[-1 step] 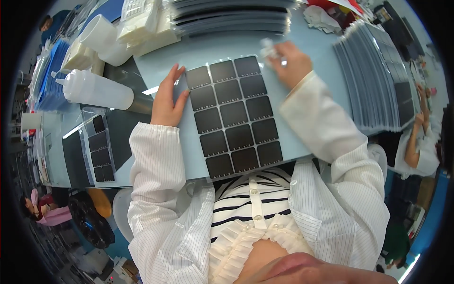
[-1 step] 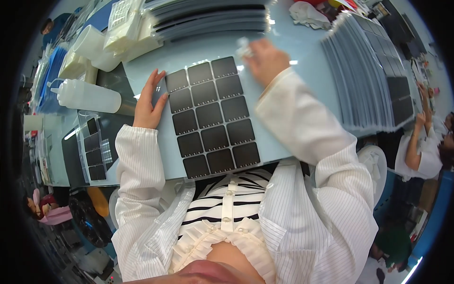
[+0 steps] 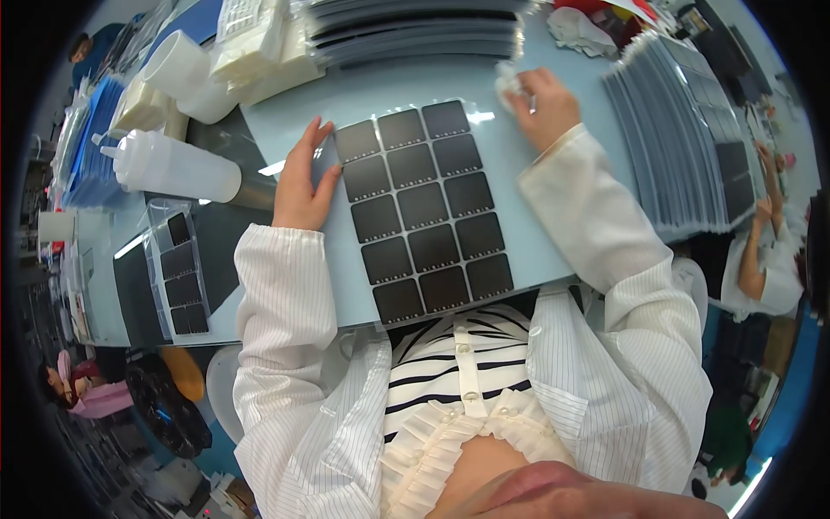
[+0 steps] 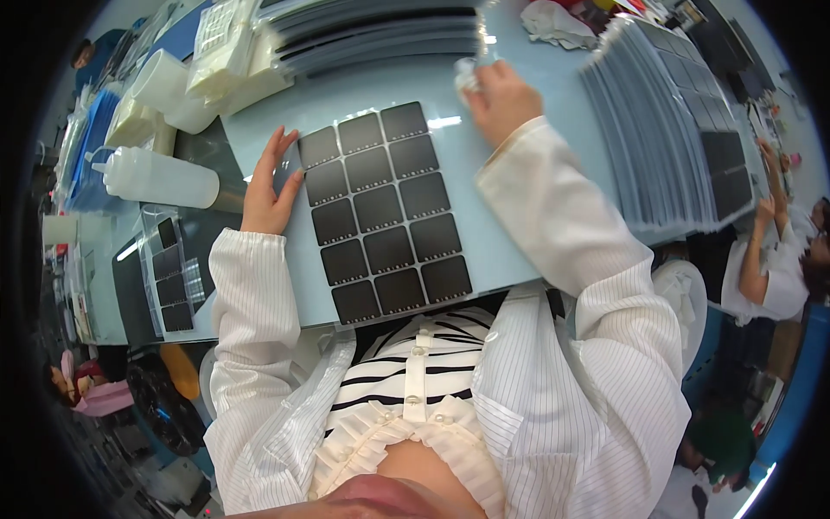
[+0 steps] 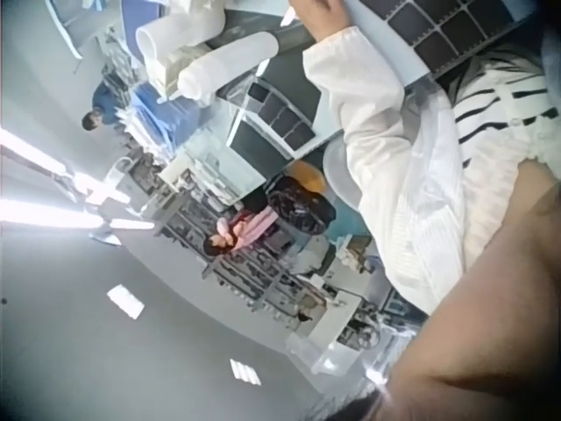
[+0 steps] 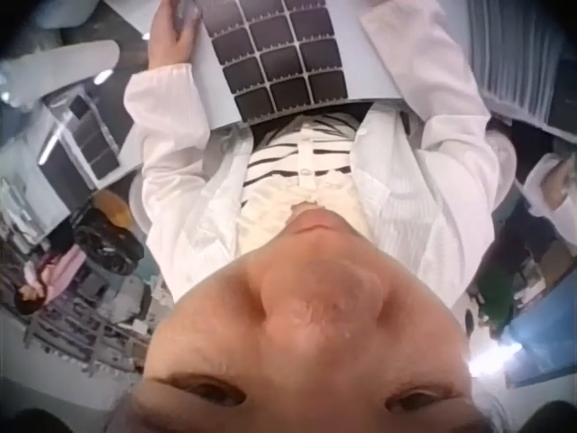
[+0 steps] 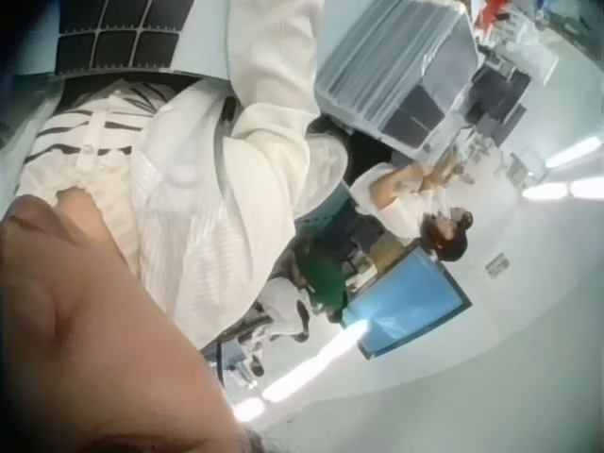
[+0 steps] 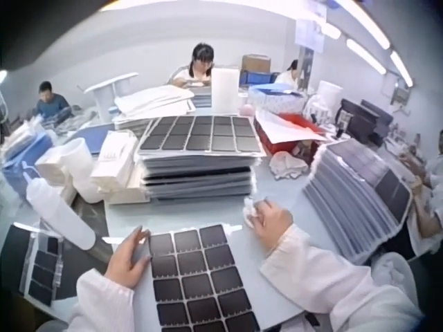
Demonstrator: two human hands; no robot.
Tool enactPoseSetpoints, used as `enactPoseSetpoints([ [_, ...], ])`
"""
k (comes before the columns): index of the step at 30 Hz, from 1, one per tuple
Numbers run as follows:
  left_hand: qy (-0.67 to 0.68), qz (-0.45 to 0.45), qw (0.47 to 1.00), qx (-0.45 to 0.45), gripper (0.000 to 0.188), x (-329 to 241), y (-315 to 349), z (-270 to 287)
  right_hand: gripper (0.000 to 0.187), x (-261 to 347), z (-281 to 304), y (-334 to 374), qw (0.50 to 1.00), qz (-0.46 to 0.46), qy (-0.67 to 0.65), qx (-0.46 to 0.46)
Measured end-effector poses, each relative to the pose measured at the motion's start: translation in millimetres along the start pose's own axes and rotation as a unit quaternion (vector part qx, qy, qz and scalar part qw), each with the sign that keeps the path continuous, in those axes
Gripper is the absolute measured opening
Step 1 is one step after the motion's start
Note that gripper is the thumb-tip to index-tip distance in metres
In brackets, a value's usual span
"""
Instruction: Inspecting, wiping, and packaging grid-patterned film sheets at a workstation.
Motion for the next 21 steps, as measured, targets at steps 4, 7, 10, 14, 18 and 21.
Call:
enactPoseSetpoints([
  [4,0.015,-0.001,1.0,-0.009,0.065,6.9,0.8,2.9,0.023,-24.0,60.1,18.7,0.995,-0.07,0.017,-0.075],
  [7,0.053,0.001,0.998,-0.013,0.063,0.7,-3.7,1.5,0.029,-45.0,68.5,56.2,0.995,-0.079,0.049,-0.047],
  [10,0.05,-0.013,0.998,-0.019,0.061,6.4,-1.0,1.9,0.041,-45.9,82.2,89.4,0.986,-0.146,-0.047,-0.065],
  [14,0.057,-0.015,0.998,-0.016,0.061,5.0,1.4,6.4,0.052,-19.8,88.3,135.7,0.936,-0.233,-0.262,-0.015],
  [18,0.039,-0.028,0.999,-0.007,0.06,-0.2,1.8,4.6,0.065,18.9,56.2,187.8,0.683,-0.442,-0.551,0.182],
  [21,0.045,-0.018,0.999,-0.002,0.058,-3.9,1.2,2.4,0.068,48.3,46.1,205.2,0.565,-0.489,-0.625,0.226],
])
Point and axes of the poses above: each hand's wrist, its own y-axis away from the middle knuckle, its own z-axis out of the back of the hand, x = y × z, the point moved 9 cm from there along -y, towards the middle knuckle, and after that the axes turned 6 degrees about -y, right-handed, at the moved point
